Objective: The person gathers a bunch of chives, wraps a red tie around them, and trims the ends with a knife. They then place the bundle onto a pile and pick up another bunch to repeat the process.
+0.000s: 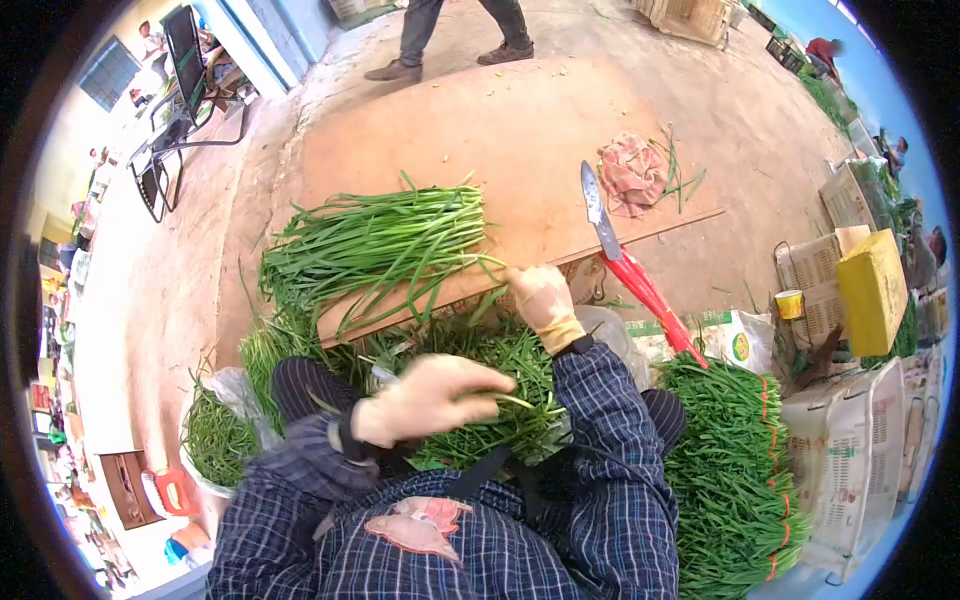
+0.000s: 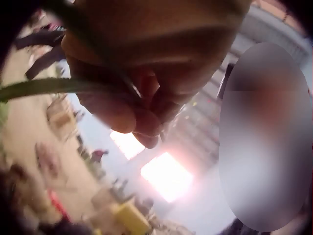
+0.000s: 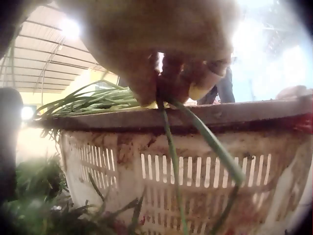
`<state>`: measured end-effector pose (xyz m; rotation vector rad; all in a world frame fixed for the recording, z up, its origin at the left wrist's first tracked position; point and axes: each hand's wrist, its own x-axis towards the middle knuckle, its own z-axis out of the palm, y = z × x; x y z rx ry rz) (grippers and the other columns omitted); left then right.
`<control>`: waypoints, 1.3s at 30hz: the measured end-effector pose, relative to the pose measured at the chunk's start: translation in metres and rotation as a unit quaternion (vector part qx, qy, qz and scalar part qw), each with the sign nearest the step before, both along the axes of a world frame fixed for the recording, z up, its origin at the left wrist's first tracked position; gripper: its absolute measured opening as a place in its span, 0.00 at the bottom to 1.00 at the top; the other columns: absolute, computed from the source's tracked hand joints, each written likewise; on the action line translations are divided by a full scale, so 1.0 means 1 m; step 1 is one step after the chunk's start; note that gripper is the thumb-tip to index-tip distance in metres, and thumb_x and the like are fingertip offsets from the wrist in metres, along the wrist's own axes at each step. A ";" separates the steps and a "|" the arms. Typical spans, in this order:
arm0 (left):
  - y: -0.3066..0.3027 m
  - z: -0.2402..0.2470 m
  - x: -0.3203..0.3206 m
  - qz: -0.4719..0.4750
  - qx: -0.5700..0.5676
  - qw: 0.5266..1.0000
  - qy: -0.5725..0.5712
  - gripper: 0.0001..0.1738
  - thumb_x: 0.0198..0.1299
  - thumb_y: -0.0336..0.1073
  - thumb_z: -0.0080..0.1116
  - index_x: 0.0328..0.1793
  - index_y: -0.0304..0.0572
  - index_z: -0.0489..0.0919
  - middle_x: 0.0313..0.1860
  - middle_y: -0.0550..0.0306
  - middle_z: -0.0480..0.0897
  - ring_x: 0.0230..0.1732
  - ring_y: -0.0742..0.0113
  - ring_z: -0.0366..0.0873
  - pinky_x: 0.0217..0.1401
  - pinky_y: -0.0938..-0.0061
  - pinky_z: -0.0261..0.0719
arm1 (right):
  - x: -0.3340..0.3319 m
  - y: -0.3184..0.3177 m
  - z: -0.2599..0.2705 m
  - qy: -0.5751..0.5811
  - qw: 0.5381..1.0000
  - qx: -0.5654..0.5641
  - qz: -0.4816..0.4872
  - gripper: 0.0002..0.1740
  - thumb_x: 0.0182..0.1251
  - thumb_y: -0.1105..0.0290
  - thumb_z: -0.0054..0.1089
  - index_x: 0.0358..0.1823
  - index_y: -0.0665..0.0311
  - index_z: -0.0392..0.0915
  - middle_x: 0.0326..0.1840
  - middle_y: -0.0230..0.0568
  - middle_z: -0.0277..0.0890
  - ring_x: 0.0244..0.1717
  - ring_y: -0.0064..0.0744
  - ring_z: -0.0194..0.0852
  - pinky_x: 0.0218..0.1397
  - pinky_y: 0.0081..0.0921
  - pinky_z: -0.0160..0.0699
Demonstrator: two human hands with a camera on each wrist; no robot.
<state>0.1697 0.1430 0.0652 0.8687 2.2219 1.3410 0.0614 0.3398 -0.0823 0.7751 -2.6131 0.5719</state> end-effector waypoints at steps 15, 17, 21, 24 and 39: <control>-0.050 -0.097 -0.152 0.164 -0.239 0.883 0.368 0.03 0.45 0.36 0.64 0.26 0.49 0.84 0.28 0.61 0.80 0.38 0.59 0.75 0.43 0.64 0.75 | 0.056 0.025 0.031 -0.203 0.977 -0.006 0.068 0.05 0.54 0.68 0.58 0.32 0.54 0.81 0.24 0.44 0.79 0.28 0.48 0.80 0.31 0.39 0.78; -0.055 -0.097 -0.151 0.179 -0.234 0.889 0.352 0.04 0.45 0.37 0.63 0.24 0.48 0.83 0.28 0.61 0.80 0.38 0.58 0.76 0.41 0.63 0.75 | 0.066 0.026 0.032 -0.265 0.945 0.151 0.120 0.08 0.56 0.68 0.54 0.33 0.54 0.82 0.28 0.43 0.81 0.31 0.47 0.81 0.34 0.39 0.80; -0.049 -0.102 -0.148 0.179 -0.258 0.880 0.356 0.08 0.44 0.36 0.67 0.33 0.49 0.84 0.32 0.60 0.80 0.39 0.57 0.74 0.46 0.62 0.72 | 0.073 0.010 0.023 -0.356 0.860 0.288 0.226 0.15 0.54 0.65 0.60 0.45 0.56 0.80 0.38 0.44 0.82 0.42 0.46 0.81 0.44 0.39 0.80; -0.046 -0.102 -0.137 0.184 -0.286 0.876 0.343 0.21 0.42 0.41 0.69 0.45 0.50 0.81 0.36 0.59 0.81 0.43 0.55 0.75 0.49 0.61 0.71 | 0.056 0.016 0.045 -0.336 0.908 0.190 0.166 0.29 0.47 0.61 0.70 0.53 0.57 0.75 0.43 0.45 0.81 0.45 0.47 0.79 0.49 0.38 0.78; -0.037 -0.079 -0.211 0.039 -0.426 0.891 0.151 0.83 0.16 0.69 0.76 0.77 0.34 0.42 0.71 0.35 0.59 0.73 0.43 0.56 0.73 0.46 0.49 | -0.073 0.095 0.025 -0.296 0.853 -0.011 -0.430 0.31 0.52 0.50 0.67 0.48 0.68 0.73 0.46 0.57 0.79 0.50 0.55 0.76 0.53 0.43 0.73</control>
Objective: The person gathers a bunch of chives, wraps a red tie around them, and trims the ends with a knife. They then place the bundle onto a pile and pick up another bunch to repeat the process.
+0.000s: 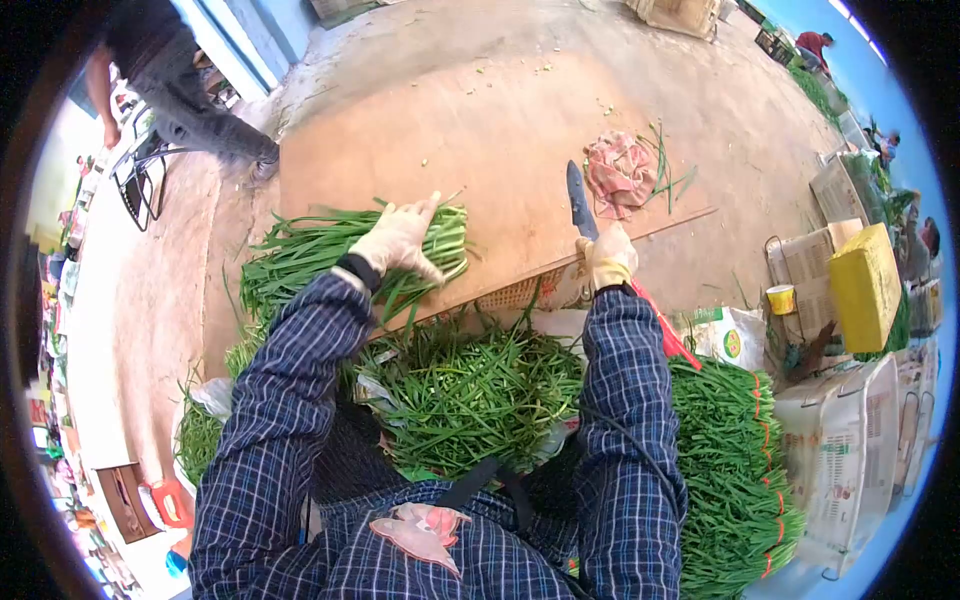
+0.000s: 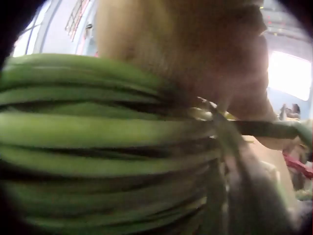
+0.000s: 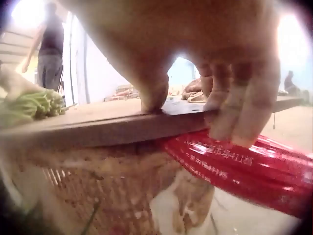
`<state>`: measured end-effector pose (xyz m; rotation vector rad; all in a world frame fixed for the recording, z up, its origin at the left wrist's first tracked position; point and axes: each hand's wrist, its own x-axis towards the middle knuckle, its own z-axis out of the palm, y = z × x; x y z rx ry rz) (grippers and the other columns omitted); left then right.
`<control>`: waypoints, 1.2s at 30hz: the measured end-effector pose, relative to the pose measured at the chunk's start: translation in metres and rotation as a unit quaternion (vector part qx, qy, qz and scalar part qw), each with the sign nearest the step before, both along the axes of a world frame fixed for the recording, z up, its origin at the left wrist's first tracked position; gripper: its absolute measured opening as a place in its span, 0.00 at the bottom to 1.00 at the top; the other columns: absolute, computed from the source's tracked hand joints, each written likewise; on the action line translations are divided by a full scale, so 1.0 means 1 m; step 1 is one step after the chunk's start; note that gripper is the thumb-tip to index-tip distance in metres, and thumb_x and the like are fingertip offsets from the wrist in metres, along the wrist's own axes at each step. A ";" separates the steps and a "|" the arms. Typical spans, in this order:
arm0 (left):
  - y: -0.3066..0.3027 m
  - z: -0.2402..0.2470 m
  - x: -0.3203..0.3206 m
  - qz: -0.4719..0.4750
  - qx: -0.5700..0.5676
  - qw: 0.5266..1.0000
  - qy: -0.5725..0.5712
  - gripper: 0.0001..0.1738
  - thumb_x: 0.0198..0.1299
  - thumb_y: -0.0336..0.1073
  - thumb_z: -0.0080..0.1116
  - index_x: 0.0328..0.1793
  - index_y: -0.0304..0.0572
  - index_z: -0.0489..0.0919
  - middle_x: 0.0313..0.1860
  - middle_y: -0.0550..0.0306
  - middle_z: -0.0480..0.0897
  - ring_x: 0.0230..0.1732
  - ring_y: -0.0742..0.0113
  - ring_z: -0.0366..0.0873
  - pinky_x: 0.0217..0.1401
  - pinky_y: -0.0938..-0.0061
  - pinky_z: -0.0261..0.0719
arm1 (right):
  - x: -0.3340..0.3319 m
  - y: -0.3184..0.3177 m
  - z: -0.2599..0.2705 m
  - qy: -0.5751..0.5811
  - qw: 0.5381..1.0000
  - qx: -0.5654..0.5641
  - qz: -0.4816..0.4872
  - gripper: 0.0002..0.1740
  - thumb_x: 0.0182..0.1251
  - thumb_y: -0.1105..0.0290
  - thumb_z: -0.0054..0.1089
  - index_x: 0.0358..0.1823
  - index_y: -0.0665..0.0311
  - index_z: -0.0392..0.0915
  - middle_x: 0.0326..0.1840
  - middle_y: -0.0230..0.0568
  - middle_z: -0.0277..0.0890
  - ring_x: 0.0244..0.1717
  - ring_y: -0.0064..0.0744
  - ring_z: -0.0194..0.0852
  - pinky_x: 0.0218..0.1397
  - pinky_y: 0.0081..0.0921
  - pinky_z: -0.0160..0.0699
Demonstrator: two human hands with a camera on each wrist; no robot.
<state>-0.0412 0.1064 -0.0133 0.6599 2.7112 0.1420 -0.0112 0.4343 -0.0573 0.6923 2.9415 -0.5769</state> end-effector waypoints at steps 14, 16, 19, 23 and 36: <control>0.010 0.003 0.001 0.029 -0.065 0.997 0.011 0.50 0.28 0.53 0.78 0.59 0.39 0.69 0.53 0.47 0.76 0.58 0.50 0.72 0.64 0.55 0.65 | 0.095 -0.107 0.019 0.120 0.975 -0.049 0.182 0.12 0.69 0.64 0.47 0.46 0.65 0.66 0.23 0.57 0.78 0.28 0.59 0.79 0.32 0.50 0.78; 0.008 0.001 -0.001 0.052 -0.044 0.998 0.006 0.43 0.30 0.52 0.78 0.53 0.39 0.73 0.50 0.46 0.78 0.54 0.48 0.75 0.56 0.61 0.73 | 0.107 -0.131 0.017 0.093 0.978 -0.059 0.177 0.10 0.65 0.69 0.48 0.44 0.65 0.66 0.24 0.56 0.78 0.28 0.58 0.80 0.32 0.51 0.78; 0.009 0.000 -0.005 0.066 -0.052 0.996 -0.006 0.42 0.31 0.52 0.77 0.53 0.40 0.73 0.51 0.46 0.78 0.55 0.48 0.74 0.57 0.61 0.73 | 0.114 -0.156 0.006 0.094 0.977 -0.053 0.184 0.11 0.68 0.68 0.46 0.47 0.65 0.66 0.23 0.58 0.77 0.28 0.60 0.78 0.31 0.52 0.75; 0.010 -0.001 -0.007 0.065 -0.048 0.997 -0.017 0.42 0.30 0.52 0.77 0.52 0.39 0.73 0.50 0.45 0.78 0.55 0.48 0.75 0.56 0.61 0.73 | 0.112 -0.174 0.010 0.061 0.982 -0.060 0.170 0.10 0.61 0.73 0.47 0.44 0.67 0.66 0.23 0.55 0.78 0.28 0.55 0.80 0.33 0.47 0.78; 0.006 -0.015 -0.010 0.021 -0.041 0.998 0.031 0.39 0.30 0.52 0.75 0.50 0.39 0.76 0.48 0.47 0.80 0.52 0.48 0.77 0.54 0.59 0.74 | 0.041 -0.209 0.007 -0.065 0.983 -0.134 0.110 0.13 0.68 0.66 0.39 0.46 0.68 0.67 0.39 0.62 0.79 0.45 0.59 0.79 0.48 0.49 0.75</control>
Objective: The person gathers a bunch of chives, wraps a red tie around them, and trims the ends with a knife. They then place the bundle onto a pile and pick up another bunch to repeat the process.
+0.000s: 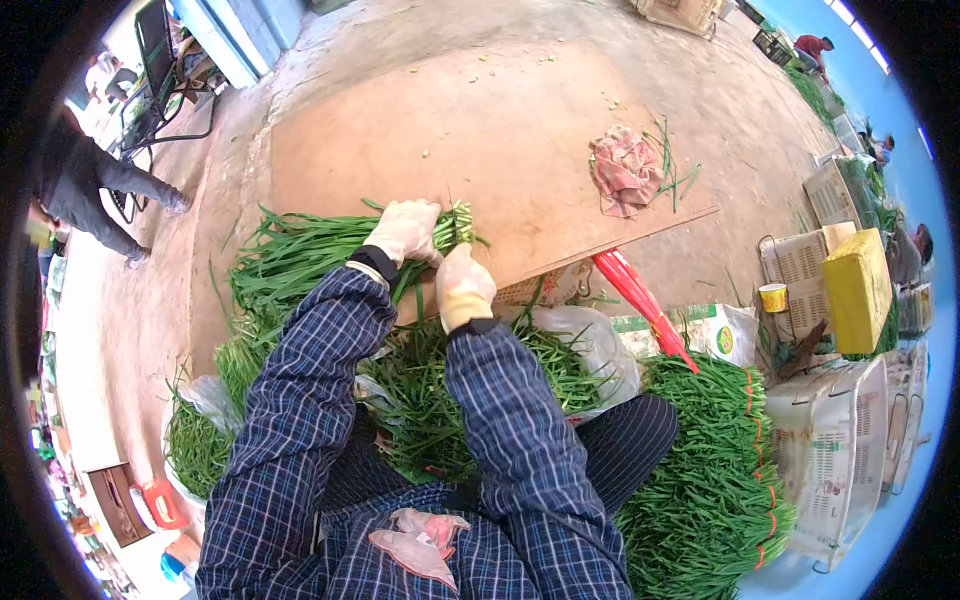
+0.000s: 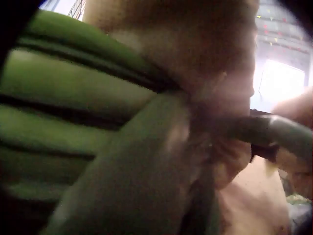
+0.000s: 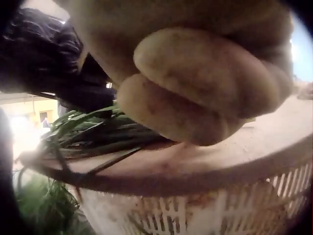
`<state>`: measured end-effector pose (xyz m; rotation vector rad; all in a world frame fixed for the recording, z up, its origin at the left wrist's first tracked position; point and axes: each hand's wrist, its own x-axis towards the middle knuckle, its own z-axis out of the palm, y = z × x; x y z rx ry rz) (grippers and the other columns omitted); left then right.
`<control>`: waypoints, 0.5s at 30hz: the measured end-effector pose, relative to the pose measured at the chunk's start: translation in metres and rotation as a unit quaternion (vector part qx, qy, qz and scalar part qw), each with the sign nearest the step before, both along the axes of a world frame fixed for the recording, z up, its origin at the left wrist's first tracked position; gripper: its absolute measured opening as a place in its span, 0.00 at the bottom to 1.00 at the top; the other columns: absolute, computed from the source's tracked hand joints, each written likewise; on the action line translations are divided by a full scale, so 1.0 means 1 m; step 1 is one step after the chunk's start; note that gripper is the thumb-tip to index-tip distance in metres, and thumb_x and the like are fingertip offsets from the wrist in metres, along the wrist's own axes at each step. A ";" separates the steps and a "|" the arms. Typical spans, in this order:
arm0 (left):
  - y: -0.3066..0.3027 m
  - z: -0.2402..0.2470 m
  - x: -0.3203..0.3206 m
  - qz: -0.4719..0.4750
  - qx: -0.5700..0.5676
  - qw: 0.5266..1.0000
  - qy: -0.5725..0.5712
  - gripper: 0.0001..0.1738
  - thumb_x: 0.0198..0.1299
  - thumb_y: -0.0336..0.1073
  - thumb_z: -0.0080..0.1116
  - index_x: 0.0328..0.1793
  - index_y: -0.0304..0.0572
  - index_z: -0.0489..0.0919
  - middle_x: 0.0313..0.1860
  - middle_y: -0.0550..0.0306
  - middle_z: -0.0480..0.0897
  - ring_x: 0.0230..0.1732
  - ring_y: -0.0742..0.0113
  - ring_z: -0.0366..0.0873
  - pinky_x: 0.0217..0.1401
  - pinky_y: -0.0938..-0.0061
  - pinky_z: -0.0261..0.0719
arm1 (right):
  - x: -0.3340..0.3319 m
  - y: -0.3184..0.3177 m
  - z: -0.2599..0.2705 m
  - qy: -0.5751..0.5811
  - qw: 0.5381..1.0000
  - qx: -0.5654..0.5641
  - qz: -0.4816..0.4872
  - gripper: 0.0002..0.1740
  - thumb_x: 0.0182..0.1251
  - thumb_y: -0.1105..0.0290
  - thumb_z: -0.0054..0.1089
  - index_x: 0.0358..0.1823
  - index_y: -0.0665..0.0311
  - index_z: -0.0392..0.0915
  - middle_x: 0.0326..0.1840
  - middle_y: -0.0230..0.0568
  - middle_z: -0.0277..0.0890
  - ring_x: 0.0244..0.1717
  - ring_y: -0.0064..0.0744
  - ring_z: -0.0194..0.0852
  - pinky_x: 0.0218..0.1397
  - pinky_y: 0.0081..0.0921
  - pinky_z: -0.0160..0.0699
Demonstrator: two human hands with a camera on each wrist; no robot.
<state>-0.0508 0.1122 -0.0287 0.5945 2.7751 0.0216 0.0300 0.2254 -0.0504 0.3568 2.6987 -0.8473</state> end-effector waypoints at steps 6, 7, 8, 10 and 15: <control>-0.001 0.004 -0.005 -0.005 0.011 0.999 -0.031 0.37 0.32 0.50 0.75 0.50 0.40 0.76 0.48 0.48 0.80 0.52 0.50 0.78 0.53 0.58 0.74 | 0.040 0.027 0.006 -0.018 0.994 0.060 0.087 0.12 0.65 0.68 0.45 0.44 0.71 0.69 0.39 0.64 0.79 0.44 0.59 0.79 0.48 0.48 0.76; -0.002 -0.001 -0.001 -0.016 0.027 0.999 -0.019 0.37 0.32 0.50 0.75 0.51 0.41 0.76 0.48 0.49 0.81 0.52 0.50 0.78 0.53 0.58 0.74 | 0.035 0.027 0.003 -0.022 0.994 0.061 0.093 0.12 0.65 0.68 0.45 0.44 0.71 0.69 0.39 0.64 0.79 0.44 0.59 0.79 0.48 0.48 0.76; 0.001 0.006 -0.001 -0.025 -0.004 0.999 -0.043 0.37 0.33 0.50 0.74 0.52 0.41 0.76 0.49 0.50 0.80 0.53 0.51 0.77 0.53 0.58 0.74 | 0.023 0.024 -0.002 -0.019 0.995 0.035 0.091 0.14 0.66 0.69 0.44 0.47 0.70 0.68 0.41 0.63 0.79 0.47 0.57 0.78 0.49 0.46 0.76; 0.001 -0.001 0.001 -0.041 -0.005 0.999 -0.035 0.37 0.33 0.50 0.74 0.52 0.41 0.76 0.49 0.49 0.80 0.53 0.51 0.77 0.52 0.58 0.74 | -0.004 0.016 -0.009 0.019 0.996 0.028 0.082 0.12 0.66 0.70 0.44 0.44 0.72 0.69 0.41 0.64 0.78 0.45 0.58 0.78 0.47 0.47 0.76; -0.002 0.006 0.010 -0.075 0.009 0.997 -0.028 0.34 0.32 0.47 0.76 0.47 0.43 0.78 0.41 0.50 0.83 0.49 0.51 0.79 0.52 0.61 0.75 | -0.006 0.036 -0.034 0.017 0.992 0.006 0.124 0.14 0.64 0.72 0.43 0.47 0.73 0.69 0.40 0.65 0.78 0.46 0.59 0.78 0.49 0.45 0.75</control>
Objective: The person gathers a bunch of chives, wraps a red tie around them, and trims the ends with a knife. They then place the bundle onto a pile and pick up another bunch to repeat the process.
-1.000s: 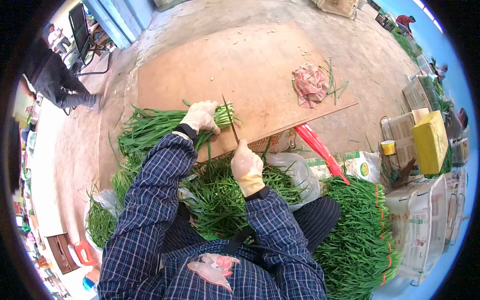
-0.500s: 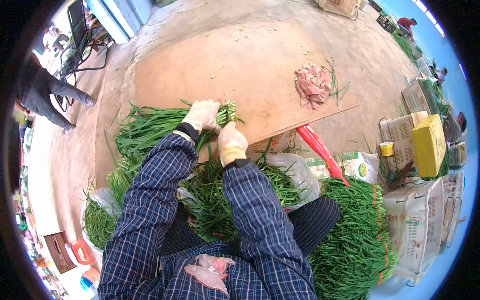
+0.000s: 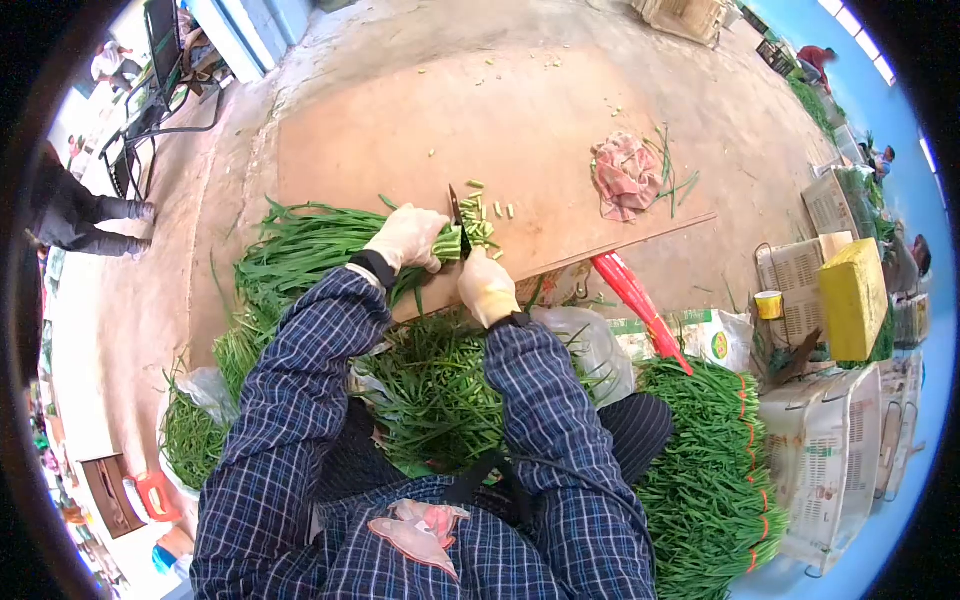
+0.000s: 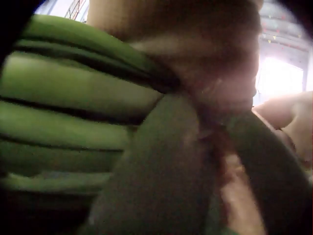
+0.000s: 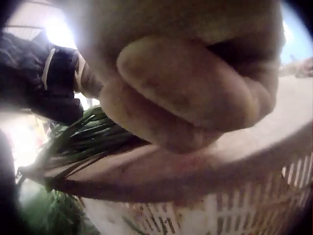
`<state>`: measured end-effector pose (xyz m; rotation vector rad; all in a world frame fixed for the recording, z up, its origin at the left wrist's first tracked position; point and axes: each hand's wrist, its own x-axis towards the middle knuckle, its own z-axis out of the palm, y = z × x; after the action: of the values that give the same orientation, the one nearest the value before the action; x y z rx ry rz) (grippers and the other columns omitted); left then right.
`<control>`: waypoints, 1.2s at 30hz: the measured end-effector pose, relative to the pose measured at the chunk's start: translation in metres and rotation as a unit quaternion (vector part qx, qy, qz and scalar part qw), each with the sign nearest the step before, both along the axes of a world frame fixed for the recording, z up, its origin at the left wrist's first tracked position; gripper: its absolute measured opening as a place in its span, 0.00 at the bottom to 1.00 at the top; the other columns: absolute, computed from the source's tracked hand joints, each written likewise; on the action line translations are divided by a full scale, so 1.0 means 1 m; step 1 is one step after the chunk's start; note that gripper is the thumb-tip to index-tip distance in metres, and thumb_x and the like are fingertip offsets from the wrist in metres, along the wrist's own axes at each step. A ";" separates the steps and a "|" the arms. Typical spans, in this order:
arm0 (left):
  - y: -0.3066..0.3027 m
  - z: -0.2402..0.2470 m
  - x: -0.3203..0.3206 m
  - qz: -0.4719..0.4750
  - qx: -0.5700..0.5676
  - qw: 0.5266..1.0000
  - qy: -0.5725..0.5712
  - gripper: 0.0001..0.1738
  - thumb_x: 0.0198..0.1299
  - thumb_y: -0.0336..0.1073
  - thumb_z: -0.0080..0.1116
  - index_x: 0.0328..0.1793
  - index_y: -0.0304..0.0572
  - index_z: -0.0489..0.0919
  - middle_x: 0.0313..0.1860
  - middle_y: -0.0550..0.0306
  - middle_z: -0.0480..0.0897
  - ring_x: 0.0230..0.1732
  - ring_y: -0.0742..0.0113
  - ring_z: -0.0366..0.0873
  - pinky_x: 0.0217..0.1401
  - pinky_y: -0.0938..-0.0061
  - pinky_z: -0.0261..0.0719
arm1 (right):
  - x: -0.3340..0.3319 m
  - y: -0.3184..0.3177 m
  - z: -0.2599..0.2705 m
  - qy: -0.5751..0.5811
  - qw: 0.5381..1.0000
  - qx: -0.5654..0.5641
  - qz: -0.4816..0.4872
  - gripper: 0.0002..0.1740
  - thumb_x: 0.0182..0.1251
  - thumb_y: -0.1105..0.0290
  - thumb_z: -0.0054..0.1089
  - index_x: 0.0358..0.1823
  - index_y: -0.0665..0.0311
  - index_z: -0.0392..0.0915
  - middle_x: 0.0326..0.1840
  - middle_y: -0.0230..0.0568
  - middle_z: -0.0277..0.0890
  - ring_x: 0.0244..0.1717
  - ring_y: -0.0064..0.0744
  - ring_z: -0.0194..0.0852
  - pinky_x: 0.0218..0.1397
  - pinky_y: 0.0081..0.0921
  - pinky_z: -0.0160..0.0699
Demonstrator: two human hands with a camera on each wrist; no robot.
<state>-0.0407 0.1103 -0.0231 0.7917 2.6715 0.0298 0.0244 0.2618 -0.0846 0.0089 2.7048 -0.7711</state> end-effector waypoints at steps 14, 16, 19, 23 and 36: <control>-0.008 0.003 0.038 -0.045 0.034 0.998 0.014 0.29 0.36 0.41 0.75 0.46 0.43 0.75 0.36 0.50 0.82 0.43 0.49 0.81 0.44 0.59 0.77 | -0.010 -0.007 0.020 0.009 0.998 0.053 0.042 0.15 0.66 0.68 0.42 0.48 0.68 0.70 0.42 0.61 0.79 0.46 0.55 0.79 0.49 0.46 0.76; -0.012 0.007 0.044 -0.050 0.023 0.998 0.003 0.29 0.36 0.39 0.74 0.47 0.43 0.75 0.37 0.50 0.82 0.44 0.49 0.80 0.44 0.59 0.78 | -0.014 -0.003 0.019 0.013 0.999 0.043 0.025 0.14 0.65 0.68 0.45 0.48 0.69 0.71 0.41 0.61 0.79 0.45 0.55 0.80 0.48 0.45 0.76; -0.025 0.002 0.046 -0.073 0.053 0.995 0.035 0.29 0.35 0.38 0.72 0.47 0.45 0.75 0.37 0.51 0.82 0.42 0.48 0.80 0.42 0.58 0.78 | -0.024 0.035 0.024 0.081 0.995 0.040 0.035 0.13 0.64 0.68 0.47 0.46 0.67 0.71 0.38 0.59 0.80 0.43 0.56 0.79 0.46 0.44 0.77; -0.045 0.032 0.031 -0.010 0.082 0.994 0.071 0.27 0.35 0.38 0.71 0.46 0.46 0.75 0.34 0.52 0.82 0.39 0.50 0.81 0.41 0.60 0.78 | -0.078 0.091 0.039 0.146 0.979 0.135 0.030 0.10 0.65 0.66 0.49 0.45 0.61 0.73 0.34 0.57 0.80 0.39 0.57 0.79 0.41 0.48 0.77; -0.053 0.094 -0.049 -0.046 0.125 0.988 0.081 0.23 0.33 0.41 0.69 0.39 0.44 0.78 0.33 0.47 0.82 0.40 0.50 0.81 0.43 0.63 0.79 | 0.000 0.106 0.059 0.118 0.887 0.123 0.428 0.08 0.56 0.67 0.54 0.36 0.56 0.76 0.32 0.48 0.81 0.34 0.51 0.81 0.36 0.41 0.80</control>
<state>-0.0895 0.0572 0.0713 1.0349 2.8147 0.2945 0.0243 0.3678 -0.0256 -1.1939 2.5749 -0.1551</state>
